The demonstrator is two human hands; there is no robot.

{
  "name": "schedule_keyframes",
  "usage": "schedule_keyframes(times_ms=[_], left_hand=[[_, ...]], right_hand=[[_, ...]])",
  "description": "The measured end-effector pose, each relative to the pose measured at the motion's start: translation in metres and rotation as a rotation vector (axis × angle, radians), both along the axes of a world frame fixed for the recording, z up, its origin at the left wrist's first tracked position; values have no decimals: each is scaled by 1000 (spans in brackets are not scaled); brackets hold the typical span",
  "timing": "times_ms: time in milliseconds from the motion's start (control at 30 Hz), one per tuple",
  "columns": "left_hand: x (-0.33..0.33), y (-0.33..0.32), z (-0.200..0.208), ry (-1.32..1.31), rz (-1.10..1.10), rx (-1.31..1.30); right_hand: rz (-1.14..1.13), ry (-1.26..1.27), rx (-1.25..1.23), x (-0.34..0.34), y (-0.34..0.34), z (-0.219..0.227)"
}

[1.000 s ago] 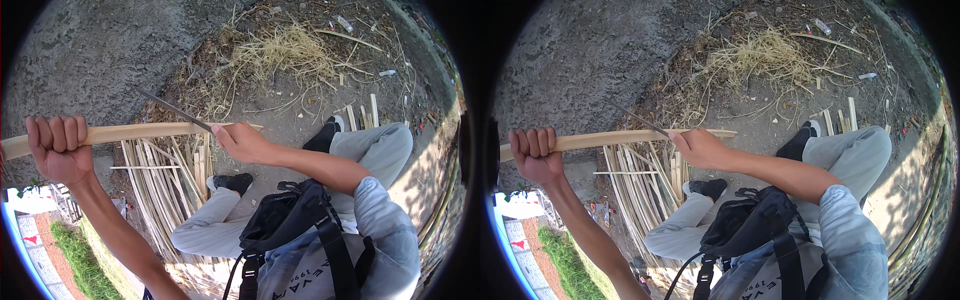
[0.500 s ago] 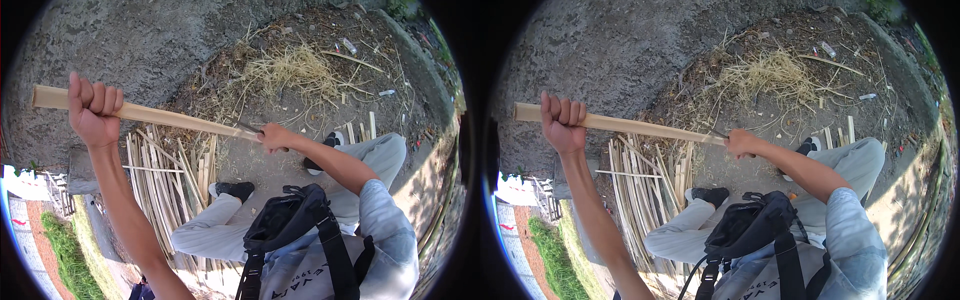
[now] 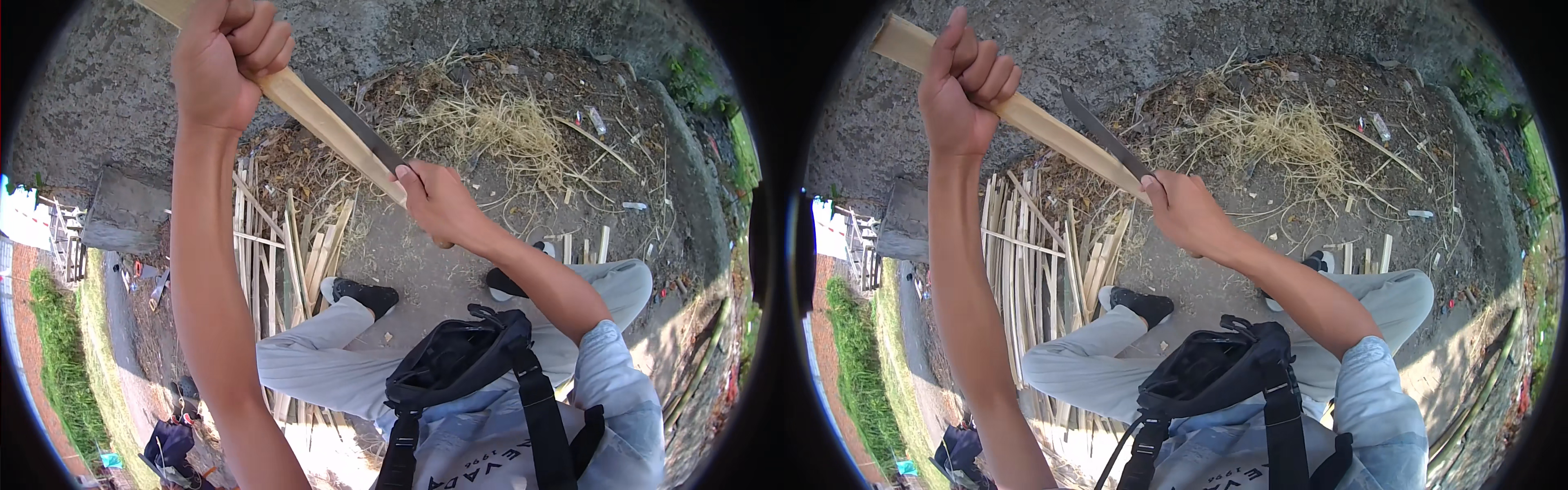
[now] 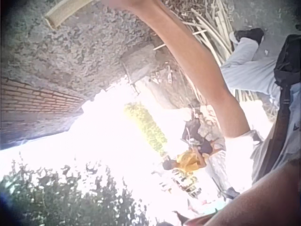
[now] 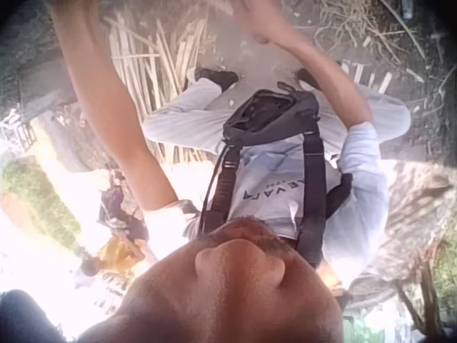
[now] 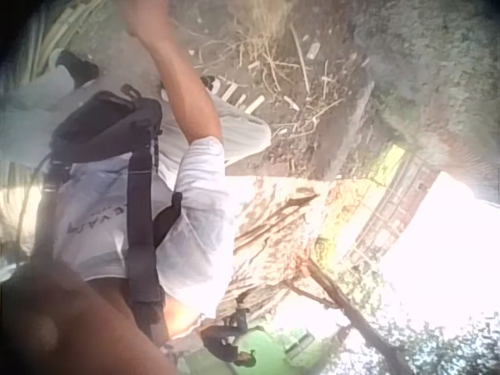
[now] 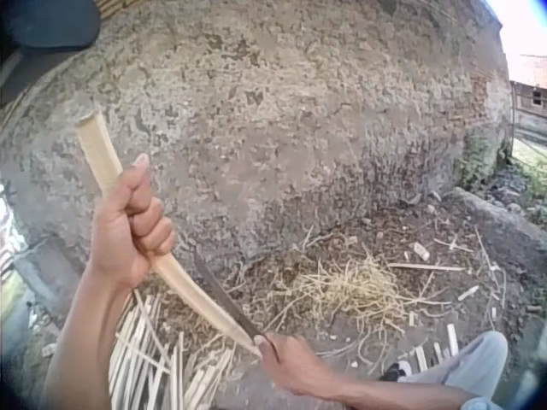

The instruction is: The person shaves and carves a bamboo strip using a machete, turning the strip to scrape and peel along its surface and edges.

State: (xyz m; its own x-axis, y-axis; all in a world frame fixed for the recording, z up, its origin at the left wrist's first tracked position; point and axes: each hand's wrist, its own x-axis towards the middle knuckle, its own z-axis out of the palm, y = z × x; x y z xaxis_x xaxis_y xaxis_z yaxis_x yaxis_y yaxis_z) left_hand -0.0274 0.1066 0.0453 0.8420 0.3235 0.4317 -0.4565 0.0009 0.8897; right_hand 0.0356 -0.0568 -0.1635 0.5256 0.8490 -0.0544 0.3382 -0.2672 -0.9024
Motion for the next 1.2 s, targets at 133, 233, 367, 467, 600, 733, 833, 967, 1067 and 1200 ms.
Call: schedule_keyframes(times_ms=[133, 233, 367, 467, 600, 733, 833, 967, 1067, 1200], left_hand=[[8, -22, -4, -36, 71, 22], [0, -10, -14, -48, 145, -18], [-6, -9, -12, -74, 174, -20], [-8, -12, -3, -40, 119, 75], [-7, -7, -8, -73, 104, -4], [-22, 15, -15, -54, 118, -17], [-13, -12, -8, -53, 161, -28], [-15, -9, -1, -77, 40, 16], [-12, -1, -17, -23, -65, -35], [-9, -9, -9, -35, -154, 16]], right_hand=[[-153, -177, 30, -7, 6, -102], [-148, -206, -87, 6, -5, -182], [-74, 20, -53, 3, 8, -84], [-138, -69, 210, -15, 12, -31], [-188, -77, 99, 1, 8, -135], [-42, -132, -113, 13, 18, -116], [-53, -50, -48, -5, 14, -32], [-163, -125, 15, -11, 6, -103], [-37, -219, -123, 15, -18, -165], [-89, 129, -193, 1, -6, -60]])
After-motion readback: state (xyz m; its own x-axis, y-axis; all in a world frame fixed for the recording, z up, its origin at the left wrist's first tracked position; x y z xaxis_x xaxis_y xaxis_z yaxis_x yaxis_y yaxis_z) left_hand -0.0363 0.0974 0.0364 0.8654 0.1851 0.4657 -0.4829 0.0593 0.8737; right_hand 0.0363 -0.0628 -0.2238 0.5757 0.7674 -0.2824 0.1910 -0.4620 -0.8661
